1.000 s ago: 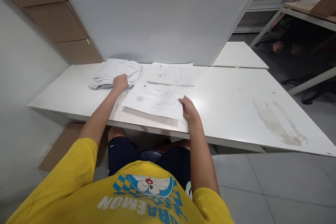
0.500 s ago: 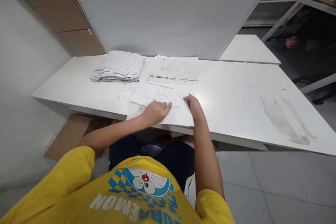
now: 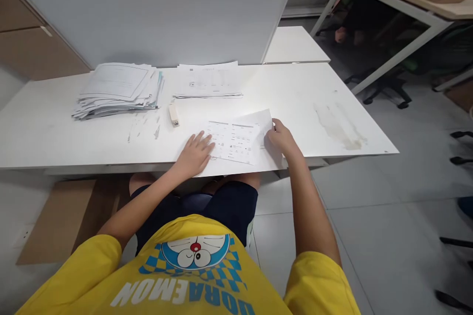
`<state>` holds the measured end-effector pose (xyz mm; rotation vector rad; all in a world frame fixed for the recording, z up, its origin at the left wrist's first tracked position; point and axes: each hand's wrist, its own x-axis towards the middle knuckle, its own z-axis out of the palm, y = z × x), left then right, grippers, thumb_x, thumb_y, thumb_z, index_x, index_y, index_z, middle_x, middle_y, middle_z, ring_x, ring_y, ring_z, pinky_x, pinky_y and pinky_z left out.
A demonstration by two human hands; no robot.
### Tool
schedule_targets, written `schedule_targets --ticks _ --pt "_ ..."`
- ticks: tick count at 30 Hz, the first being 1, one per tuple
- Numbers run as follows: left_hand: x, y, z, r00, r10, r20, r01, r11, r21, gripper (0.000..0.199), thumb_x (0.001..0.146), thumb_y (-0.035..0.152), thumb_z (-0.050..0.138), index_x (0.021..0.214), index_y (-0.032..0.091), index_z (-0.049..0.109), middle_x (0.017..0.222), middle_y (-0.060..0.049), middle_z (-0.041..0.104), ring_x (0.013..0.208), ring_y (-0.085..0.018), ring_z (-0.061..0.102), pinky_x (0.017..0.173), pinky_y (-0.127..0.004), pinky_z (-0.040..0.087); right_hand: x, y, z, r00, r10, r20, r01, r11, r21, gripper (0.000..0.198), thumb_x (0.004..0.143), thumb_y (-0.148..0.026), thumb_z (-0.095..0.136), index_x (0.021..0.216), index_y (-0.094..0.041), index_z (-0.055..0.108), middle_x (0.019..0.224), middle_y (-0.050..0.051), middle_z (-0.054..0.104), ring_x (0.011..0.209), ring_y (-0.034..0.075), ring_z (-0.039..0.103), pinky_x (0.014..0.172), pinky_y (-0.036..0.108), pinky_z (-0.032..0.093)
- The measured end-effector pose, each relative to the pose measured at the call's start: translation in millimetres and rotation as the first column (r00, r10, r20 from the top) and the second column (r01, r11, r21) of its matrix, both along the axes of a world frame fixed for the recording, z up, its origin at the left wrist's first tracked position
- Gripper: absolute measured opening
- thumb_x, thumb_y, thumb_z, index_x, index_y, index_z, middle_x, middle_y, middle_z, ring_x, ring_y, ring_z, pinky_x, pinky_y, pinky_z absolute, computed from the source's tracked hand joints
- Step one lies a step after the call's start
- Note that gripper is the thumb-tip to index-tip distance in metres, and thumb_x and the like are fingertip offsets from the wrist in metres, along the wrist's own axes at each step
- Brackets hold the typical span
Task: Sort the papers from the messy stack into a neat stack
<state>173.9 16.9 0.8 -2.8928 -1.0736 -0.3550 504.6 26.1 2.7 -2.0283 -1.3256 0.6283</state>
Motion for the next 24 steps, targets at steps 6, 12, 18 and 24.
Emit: schedule_targets --ticks 6,12,18,24 --pt "-12 3 -12.4 0.946 0.318 0.068 -0.314 0.947 -0.061 0.050 0.095 0.045 0.052 0.133 0.014 0.060 0.153 -0.019 0.045 0.146 -0.042 0.032 0.113 -0.056 0.035 -64 -33 -23 0.889 0.189 0.417 -0.348 0.870 0.348 0.031 0.084 -0.019 0.046 0.108 -0.019 0.066 0.112 0.016 0.064 0.110 0.032 0.056 0.096 0.050 0.045" --pt "-19 6 -8.8 0.944 0.328 0.034 -0.320 0.936 -0.146 0.052 0.095 0.049 0.053 0.133 0.014 0.057 0.155 -0.019 0.042 0.146 -0.041 0.032 0.112 -0.052 0.035 -100 -48 -31 0.837 0.349 0.422 -0.469 0.855 0.222 0.040 0.090 -0.023 0.044 0.125 -0.020 0.062 0.135 0.013 0.059 0.126 0.031 0.049 0.104 0.049 0.042" --pt "-39 18 -6.1 0.978 0.205 0.041 -0.192 0.956 -0.221 0.048 0.096 0.044 0.053 0.134 0.015 0.054 0.158 -0.018 0.037 0.148 -0.038 0.031 0.112 -0.051 0.036 -87 -38 -27 0.831 0.392 0.396 -0.491 0.851 0.187 0.048 0.087 -0.015 0.042 0.128 -0.024 0.065 0.140 0.006 0.060 0.122 0.031 0.051 0.101 0.053 0.043" --pt "-74 -4 2.6 0.956 0.217 0.199 -0.203 0.975 -0.087 0.030 0.098 0.033 0.045 0.111 0.014 0.066 0.119 -0.017 0.067 0.128 -0.032 0.053 0.103 -0.046 0.044 -100 -56 -30 0.814 0.377 0.442 -0.497 0.846 0.193 0.044 0.094 -0.023 0.041 0.131 -0.027 0.064 0.143 0.005 0.059 0.110 0.032 0.050 0.095 0.053 0.044"
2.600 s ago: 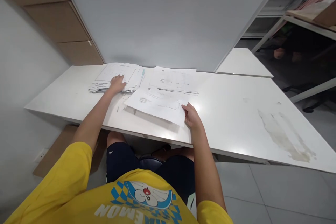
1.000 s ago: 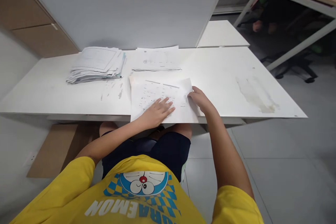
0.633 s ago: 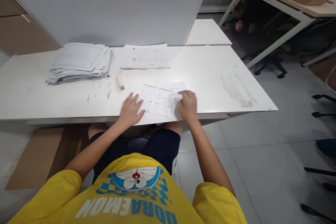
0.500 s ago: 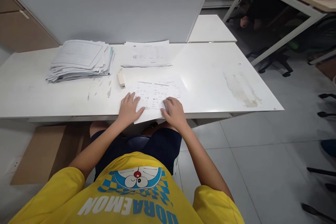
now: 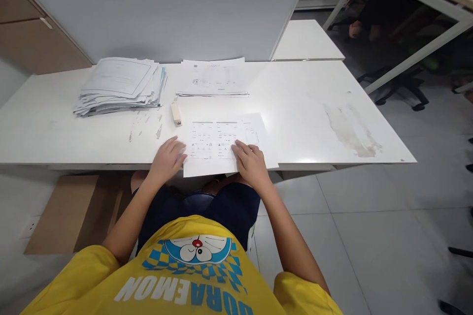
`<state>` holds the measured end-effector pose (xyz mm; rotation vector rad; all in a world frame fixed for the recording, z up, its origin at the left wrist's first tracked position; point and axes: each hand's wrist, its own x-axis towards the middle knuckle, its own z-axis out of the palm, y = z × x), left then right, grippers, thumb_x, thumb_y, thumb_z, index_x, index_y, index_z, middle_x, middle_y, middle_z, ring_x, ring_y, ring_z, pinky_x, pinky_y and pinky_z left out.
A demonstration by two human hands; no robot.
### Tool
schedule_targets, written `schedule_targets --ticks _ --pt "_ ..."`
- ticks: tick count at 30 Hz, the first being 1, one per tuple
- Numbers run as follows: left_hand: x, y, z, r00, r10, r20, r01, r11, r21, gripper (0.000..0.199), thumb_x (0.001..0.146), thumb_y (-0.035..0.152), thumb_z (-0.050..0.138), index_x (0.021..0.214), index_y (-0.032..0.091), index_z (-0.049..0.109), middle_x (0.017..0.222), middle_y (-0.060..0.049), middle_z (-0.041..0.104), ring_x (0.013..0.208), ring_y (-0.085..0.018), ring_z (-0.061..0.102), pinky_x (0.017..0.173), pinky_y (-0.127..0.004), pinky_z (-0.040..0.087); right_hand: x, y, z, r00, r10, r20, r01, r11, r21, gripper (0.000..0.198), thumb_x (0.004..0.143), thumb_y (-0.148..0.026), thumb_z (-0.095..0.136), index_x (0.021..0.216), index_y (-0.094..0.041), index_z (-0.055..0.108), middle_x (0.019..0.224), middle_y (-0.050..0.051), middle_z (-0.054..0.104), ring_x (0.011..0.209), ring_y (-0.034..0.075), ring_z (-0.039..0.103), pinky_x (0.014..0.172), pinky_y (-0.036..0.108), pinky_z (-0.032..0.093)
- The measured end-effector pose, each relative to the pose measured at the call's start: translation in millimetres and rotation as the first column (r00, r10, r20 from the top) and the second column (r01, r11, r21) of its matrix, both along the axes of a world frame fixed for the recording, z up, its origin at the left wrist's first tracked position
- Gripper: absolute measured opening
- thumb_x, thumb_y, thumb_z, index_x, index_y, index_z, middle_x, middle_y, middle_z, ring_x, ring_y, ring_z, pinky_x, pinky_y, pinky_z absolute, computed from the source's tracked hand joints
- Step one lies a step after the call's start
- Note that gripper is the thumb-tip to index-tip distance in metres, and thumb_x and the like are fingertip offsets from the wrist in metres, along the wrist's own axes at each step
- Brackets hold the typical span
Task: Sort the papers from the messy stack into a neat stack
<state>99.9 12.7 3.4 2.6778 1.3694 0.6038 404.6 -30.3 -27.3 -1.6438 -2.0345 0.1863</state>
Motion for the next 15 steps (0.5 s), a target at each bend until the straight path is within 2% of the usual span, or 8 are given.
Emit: schedule_targets --ticks 3,4,6,8,10,11,12,15 --pt "-11 -39 -4.9 0.990 0.125 0.068 -0.127 0.992 0.020 0.030 0.096 0.030 0.044 0.078 0.018 0.064 0.080 -0.012 0.066 0.094 -0.029 0.062 0.087 -0.044 0.047 -2 -12 -2 1.000 0.013 -0.002 -0.013 1.000 -0.001 0.043 0.095 -0.024 0.041 0.130 -0.027 0.065 0.142 0.004 0.059 0.107 0.031 0.049 0.094 0.052 0.043" --pt "-12 -51 -9.0 0.982 0.161 0.101 -0.158 0.987 -0.038 0.031 0.095 0.030 0.044 0.072 0.019 0.061 0.076 -0.010 0.064 0.087 -0.027 0.061 0.084 -0.043 0.047 -2 -15 -2 1.000 0.009 -0.003 -0.009 1.000 -0.003 0.042 0.095 -0.024 0.041 0.130 -0.027 0.065 0.142 0.004 0.059 0.106 0.031 0.049 0.094 0.052 0.043" --pt "-10 -68 -19.8 0.938 0.265 0.222 -0.207 0.945 -0.253 0.027 0.093 0.031 0.046 0.073 0.020 0.060 0.078 -0.008 0.064 0.084 -0.025 0.060 0.081 -0.040 0.047 -2 -19 -4 1.000 -0.010 -0.007 0.010 1.000 -0.002 0.041 0.096 -0.025 0.041 0.128 -0.027 0.066 0.142 0.004 0.060 0.106 0.031 0.048 0.093 0.052 0.042" --pt "-4 -73 -30.3 0.818 0.432 0.381 -0.182 0.821 -0.540 0.024 0.091 0.038 0.048 0.082 0.021 0.062 0.085 -0.007 0.067 0.086 -0.023 0.062 0.079 -0.036 0.049 -2 -20 -6 0.999 -0.037 -0.009 0.037 0.999 0.006 0.040 0.095 -0.025 0.042 0.126 -0.027 0.067 0.141 0.004 0.060 0.107 0.032 0.048 0.092 0.052 0.042" --pt "5 -71 -36.6 0.641 0.585 0.496 -0.021 0.660 -0.751 0.031 0.088 0.049 0.051 0.089 0.021 0.063 0.089 -0.006 0.068 0.088 -0.022 0.063 0.075 -0.032 0.051 -3 -20 -6 0.998 -0.056 -0.010 0.056 0.998 0.009 0.039 0.095 -0.024 0.043 0.125 -0.028 0.068 0.141 0.004 0.061 0.108 0.032 0.049 0.091 0.052 0.041" --pt "11 -69 -37.5 0.557 0.638 0.531 0.072 0.600 -0.797 0.036 0.087 0.055 0.053 0.089 0.020 0.064 0.089 -0.006 0.068 0.087 -0.022 0.063 0.073 -0.030 0.051 -4 -20 -6 0.998 -0.063 -0.014 0.063 0.998 0.009 0.039 0.095 -0.024 0.043 0.124 -0.028 0.068 0.141 0.004 0.061 0.109 0.032 0.049 0.091 0.052 0.041" --pt "17 -66 -37.0 0.481 0.675 0.559 0.140 0.571 -0.809 0.040 0.085 0.059 0.055 0.087 0.020 0.064 0.088 -0.006 0.068 0.086 -0.022 0.063 0.072 -0.029 0.050 -5 -21 -5 0.998 -0.066 -0.023 0.066 0.998 0.011 0.038 0.095 -0.023 0.043 0.123 -0.028 0.068 0.140 0.004 0.061 0.110 0.032 0.050 0.092 0.052 0.041" --pt "37 -62 -31.1 0.285 0.743 0.605 0.166 0.584 -0.795 0.043 0.081 0.061 0.063 0.077 0.019 0.060 0.081 -0.003 0.065 0.082 -0.019 0.061 0.072 -0.027 0.048 -10 -31 -2 0.990 -0.074 -0.119 0.084 0.993 0.083 0.034 0.095 -0.023 0.042 0.111 -0.028 0.071 0.132 0.005 0.067 0.118 0.032 0.053 0.097 0.054 0.041"
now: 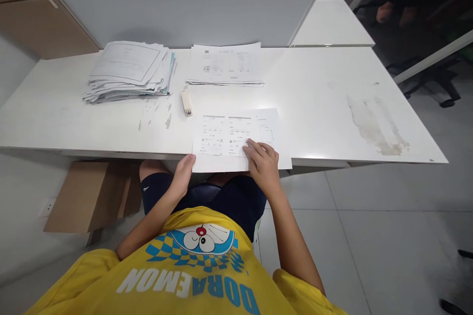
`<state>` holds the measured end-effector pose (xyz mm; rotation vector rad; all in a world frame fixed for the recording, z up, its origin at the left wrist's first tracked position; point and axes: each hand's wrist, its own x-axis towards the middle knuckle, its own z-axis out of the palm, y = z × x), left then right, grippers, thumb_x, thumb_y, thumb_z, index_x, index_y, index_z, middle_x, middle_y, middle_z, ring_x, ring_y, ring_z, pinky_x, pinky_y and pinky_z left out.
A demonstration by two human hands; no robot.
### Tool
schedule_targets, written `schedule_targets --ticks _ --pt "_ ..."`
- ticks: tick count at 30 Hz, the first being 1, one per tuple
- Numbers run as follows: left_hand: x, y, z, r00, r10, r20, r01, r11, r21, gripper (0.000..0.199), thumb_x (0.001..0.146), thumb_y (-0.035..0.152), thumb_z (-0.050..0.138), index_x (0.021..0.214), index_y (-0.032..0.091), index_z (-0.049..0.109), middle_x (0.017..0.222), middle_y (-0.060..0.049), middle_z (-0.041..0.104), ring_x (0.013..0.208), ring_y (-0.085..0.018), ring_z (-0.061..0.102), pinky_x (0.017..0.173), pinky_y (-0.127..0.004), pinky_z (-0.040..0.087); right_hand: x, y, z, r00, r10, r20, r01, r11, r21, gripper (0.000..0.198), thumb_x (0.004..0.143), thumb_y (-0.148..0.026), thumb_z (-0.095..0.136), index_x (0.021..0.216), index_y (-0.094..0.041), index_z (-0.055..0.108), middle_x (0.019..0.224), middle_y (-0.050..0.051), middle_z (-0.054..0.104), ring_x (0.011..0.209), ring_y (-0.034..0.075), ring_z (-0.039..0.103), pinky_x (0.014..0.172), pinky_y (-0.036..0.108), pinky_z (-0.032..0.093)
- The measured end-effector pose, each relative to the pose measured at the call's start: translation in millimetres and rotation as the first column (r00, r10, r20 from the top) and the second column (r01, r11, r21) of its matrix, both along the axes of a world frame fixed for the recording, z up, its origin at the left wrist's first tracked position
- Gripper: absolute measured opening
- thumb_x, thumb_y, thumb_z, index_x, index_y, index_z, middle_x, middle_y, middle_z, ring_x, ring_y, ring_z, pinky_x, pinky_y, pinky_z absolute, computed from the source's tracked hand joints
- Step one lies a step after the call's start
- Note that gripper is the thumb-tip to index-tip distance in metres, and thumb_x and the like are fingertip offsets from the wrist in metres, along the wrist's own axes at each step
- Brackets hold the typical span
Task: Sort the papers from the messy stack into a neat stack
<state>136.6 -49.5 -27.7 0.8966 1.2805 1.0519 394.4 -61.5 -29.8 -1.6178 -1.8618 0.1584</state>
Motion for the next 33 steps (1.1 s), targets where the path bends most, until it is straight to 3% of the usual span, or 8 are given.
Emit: schedule_targets --ticks 4,6,11,16,19,24,29,33 --pt "15 0 2.6 0.994 0.085 0.070 -0.078 0.992 -0.096 0.044 0.074 0.061 0.070 0.074 0.018 0.061 0.073 -0.002 0.063 0.073 -0.017 0.059 0.065 -0.026 0.046 -21 -33 -6 0.911 -0.244 -0.332 0.309 0.938 0.158 0.032 0.094 -0.026 0.040 0.080 -0.027 0.068 0.094 0.009 0.072 0.101 0.029 0.063 0.095 0.055 0.047" --pt "17 -2 0.2 0.993 0.070 0.096 -0.060 0.993 -0.099 0.042 0.073 0.058 0.072 0.074 0.017 0.062 0.074 -0.002 0.065 0.074 -0.018 0.060 0.068 -0.027 0.047 -40 -51 -13 0.769 -0.339 -0.541 0.438 0.897 0.061 0.028 0.092 -0.029 0.043 0.071 -0.027 0.063 0.082 0.007 0.068 0.090 0.027 0.064 0.091 0.053 0.050" --pt "10 -16 -6.6 0.994 0.045 0.102 -0.036 0.995 -0.091 0.039 0.075 0.055 0.072 0.077 0.017 0.063 0.077 -0.002 0.068 0.078 -0.019 0.063 0.074 -0.027 0.049 -89 -83 -23 0.328 -0.303 -0.895 0.201 0.948 -0.247 0.018 0.085 -0.033 0.063 0.101 -0.026 0.065 0.107 0.005 0.066 0.098 0.022 0.063 0.091 0.042 0.051" --pt "3 -30 -2.4 0.990 0.064 0.129 -0.048 0.991 -0.127 0.040 0.075 0.054 0.073 0.086 0.017 0.066 0.086 -0.004 0.072 0.086 -0.021 0.066 0.081 -0.030 0.051 -119 -110 -21 0.340 -0.120 -0.933 -0.094 0.983 -0.160 0.027 0.092 -0.045 0.057 0.082 -0.024 0.070 0.089 0.005 0.064 0.087 0.021 0.062 0.085 0.039 0.051" --pt "2 -33 5.4 0.989 0.052 0.139 -0.034 0.991 -0.132 0.040 0.075 0.054 0.073 0.089 0.017 0.067 0.090 -0.005 0.073 0.091 -0.023 0.067 0.084 -0.031 0.051 -131 -114 -26 0.177 -0.209 -0.962 -0.320 0.912 -0.257 0.033 0.087 -0.054 0.063 0.098 -0.024 0.071 0.100 0.006 0.068 0.078 0.019 0.065 0.076 0.037 0.054" --pt "-14 -27 7.2 0.998 -0.039 0.041 0.043 0.993 -0.112 0.038 0.076 0.056 0.071 0.080 0.018 0.067 0.079 -0.002 0.071 0.075 -0.020 0.064 0.070 -0.028 0.049 -122 -80 -25 -0.201 -0.327 -0.924 0.065 0.936 -0.345 0.039 0.086 -0.053 0.061 0.113 -0.025 0.066 0.105 0.005 0.071 0.101 0.022 0.068 0.093 0.044 0.056" --pt "-47 -10 -1.6 0.960 -0.212 -0.182 0.208 0.977 -0.046 0.034 0.076 0.052 0.072 0.078 0.018 0.073 0.077 -0.002 0.072 0.075 -0.021 0.064 0.068 -0.027 0.048 -103 -43 -15 -0.258 -0.304 -0.917 0.365 0.848 -0.384 0.056 0.082 -0.039 0.064 0.135 -0.023 0.056 0.128 0.004 0.067 0.124 0.021 0.060 0.115 0.043 0.044" --pt "-51 -2 -4.2 0.986 -0.166 0.023 0.167 0.984 -0.060 0.047 0.075 0.057 0.073 0.101 0.018 0.076 0.095 -0.008 0.077 0.097 -0.029 0.069 0.088 -0.035 0.052 -104 -39 -14 -0.269 -0.320 -0.909 0.412 0.814 -0.409 0.063 0.078 -0.033 0.071 0.137 -0.022 0.054 0.134 0.004 0.064 0.126 0.021 0.060 0.117 0.042 0.042"
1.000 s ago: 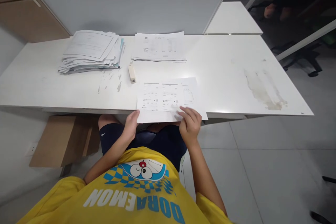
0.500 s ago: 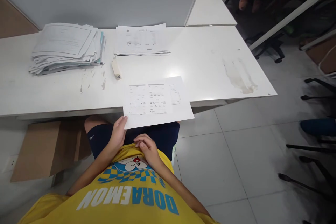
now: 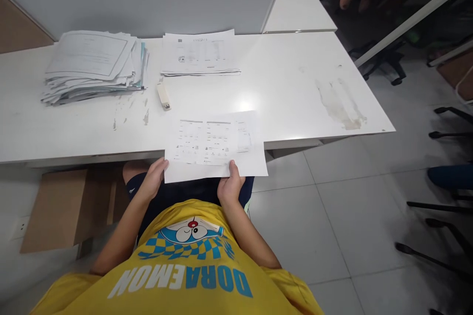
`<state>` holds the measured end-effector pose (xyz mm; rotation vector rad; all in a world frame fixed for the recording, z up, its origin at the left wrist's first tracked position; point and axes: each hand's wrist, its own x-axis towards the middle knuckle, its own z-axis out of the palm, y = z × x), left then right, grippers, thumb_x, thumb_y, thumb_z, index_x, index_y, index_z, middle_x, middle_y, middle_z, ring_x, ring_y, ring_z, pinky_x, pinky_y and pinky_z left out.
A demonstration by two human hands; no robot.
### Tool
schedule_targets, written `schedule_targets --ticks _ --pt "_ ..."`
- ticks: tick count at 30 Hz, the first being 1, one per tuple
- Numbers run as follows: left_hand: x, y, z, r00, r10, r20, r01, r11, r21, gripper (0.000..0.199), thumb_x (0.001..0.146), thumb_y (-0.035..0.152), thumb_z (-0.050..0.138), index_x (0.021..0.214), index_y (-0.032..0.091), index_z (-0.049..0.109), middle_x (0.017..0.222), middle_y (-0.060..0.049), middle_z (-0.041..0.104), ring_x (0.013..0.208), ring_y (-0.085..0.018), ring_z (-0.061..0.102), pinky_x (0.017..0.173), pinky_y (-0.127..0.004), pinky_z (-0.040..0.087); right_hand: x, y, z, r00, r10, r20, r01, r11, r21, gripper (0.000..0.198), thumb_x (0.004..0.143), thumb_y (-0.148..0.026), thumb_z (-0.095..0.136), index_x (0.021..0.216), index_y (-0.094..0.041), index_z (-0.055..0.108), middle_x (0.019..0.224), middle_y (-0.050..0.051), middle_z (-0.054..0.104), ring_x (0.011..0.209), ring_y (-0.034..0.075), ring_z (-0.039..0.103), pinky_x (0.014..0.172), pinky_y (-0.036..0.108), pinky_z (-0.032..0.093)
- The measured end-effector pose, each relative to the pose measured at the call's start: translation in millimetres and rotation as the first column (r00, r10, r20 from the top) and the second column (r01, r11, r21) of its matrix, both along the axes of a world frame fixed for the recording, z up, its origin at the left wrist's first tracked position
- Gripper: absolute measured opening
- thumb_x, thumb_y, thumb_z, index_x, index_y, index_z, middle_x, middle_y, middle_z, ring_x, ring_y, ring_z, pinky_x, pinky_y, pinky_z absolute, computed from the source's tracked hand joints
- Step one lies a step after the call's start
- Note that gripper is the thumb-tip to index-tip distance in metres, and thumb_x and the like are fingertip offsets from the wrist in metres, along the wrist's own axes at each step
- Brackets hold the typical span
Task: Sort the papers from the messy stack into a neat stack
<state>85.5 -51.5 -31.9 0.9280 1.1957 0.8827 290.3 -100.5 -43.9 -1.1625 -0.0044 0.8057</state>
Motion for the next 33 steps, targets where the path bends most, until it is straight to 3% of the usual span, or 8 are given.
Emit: schedule_targets --ticks 3,7,10,15,20,27,33 --pt "6 1 -1.2 0.997 0.029 0.069 -0.025 0.998 -0.055 0.056 0.074 0.062 0.073 0.108 0.016 0.074 0.100 -0.012 0.077 0.104 -0.032 0.069 0.093 -0.039 0.052 -3 -5 -1 0.999 0.035 0.031 -0.034 0.999 -0.033 0.062 0.078 -0.034 0.073 0.136 -0.020 0.056 0.136 0.005 0.063 0.127 0.021 0.059 0.118 0.042 0.040" --pt "14 0 -2.9 0.995 0.099 0.013 -0.097 0.993 -0.072 0.063 0.071 0.064 0.076 0.109 0.015 0.072 0.104 -0.013 0.076 0.104 -0.033 0.069 0.095 -0.041 0.052 -3 -11 -1 0.996 0.040 0.084 -0.035 0.998 -0.053 0.063 0.081 -0.037 0.074 0.138 -0.020 0.055 0.141 0.005 0.060 0.128 0.020 0.058 0.120 0.041 0.038" --pt "20 -4 -3.7 0.988 0.155 -0.004 -0.155 0.986 -0.057 0.063 0.069 0.063 0.077 0.108 0.014 0.072 0.107 -0.012 0.076 0.106 -0.032 0.068 0.098 -0.043 0.050 -6 -16 3 0.996 0.091 0.025 -0.091 0.996 -0.003 0.062 0.085 -0.042 0.069 0.141 -0.021 0.053 0.142 0.005 0.059 0.128 0.021 0.058 0.119 0.042 0.038" --pt "28 -12 -5.5 0.994 0.112 -0.018 -0.113 0.991 -0.070 0.058 0.072 0.059 0.073 0.109 0.014 0.071 0.112 -0.012 0.075 0.110 -0.033 0.066 0.100 -0.044 0.049 -15 -17 6 0.982 0.174 -0.069 -0.169 0.983 0.073 0.072 0.080 -0.035 0.074 0.145 -0.019 0.048 0.143 0.007 0.058 0.128 0.023 0.059 0.119 0.045 0.038" --pt "26 -14 -10.8 0.997 0.069 -0.014 -0.070 0.995 -0.073 0.055 0.074 0.056 0.070 0.111 0.015 0.071 0.116 -0.012 0.074 0.113 -0.034 0.065 0.100 -0.045 0.050 -13 -9 5 0.990 0.125 -0.064 -0.125 0.992 0.003 0.070 0.078 -0.033 0.076 0.141 -0.014 0.052 0.138 0.010 0.062 0.126 0.023 0.060 0.118 0.044 0.039" --pt "32 -20 -9.5 0.986 0.104 -0.131 -0.098 0.994 0.051 0.061 0.079 0.065 0.067 0.115 0.015 0.069 0.123 -0.014 0.070 0.120 -0.033 0.062 0.103 -0.044 0.048 -4 -4 8 0.996 0.089 -0.030 -0.091 0.993 -0.081 0.064 0.081 -0.041 0.074 0.135 -0.011 0.058 0.135 0.012 0.064 0.127 0.023 0.059 0.116 0.043 0.041" --pt "39 -19 -9.7 0.989 0.146 -0.039 -0.146 0.989 -0.012 0.064 0.076 0.068 0.068 0.111 0.014 0.071 0.116 -0.014 0.073 0.112 -0.033 0.066 0.100 -0.045 0.051 -9 -9 8 0.970 0.228 -0.080 -0.227 0.974 0.010 0.069 0.082 -0.038 0.073 0.144 -0.018 0.050 0.138 0.009 0.062 0.128 0.022 0.059 0.116 0.045 0.040"
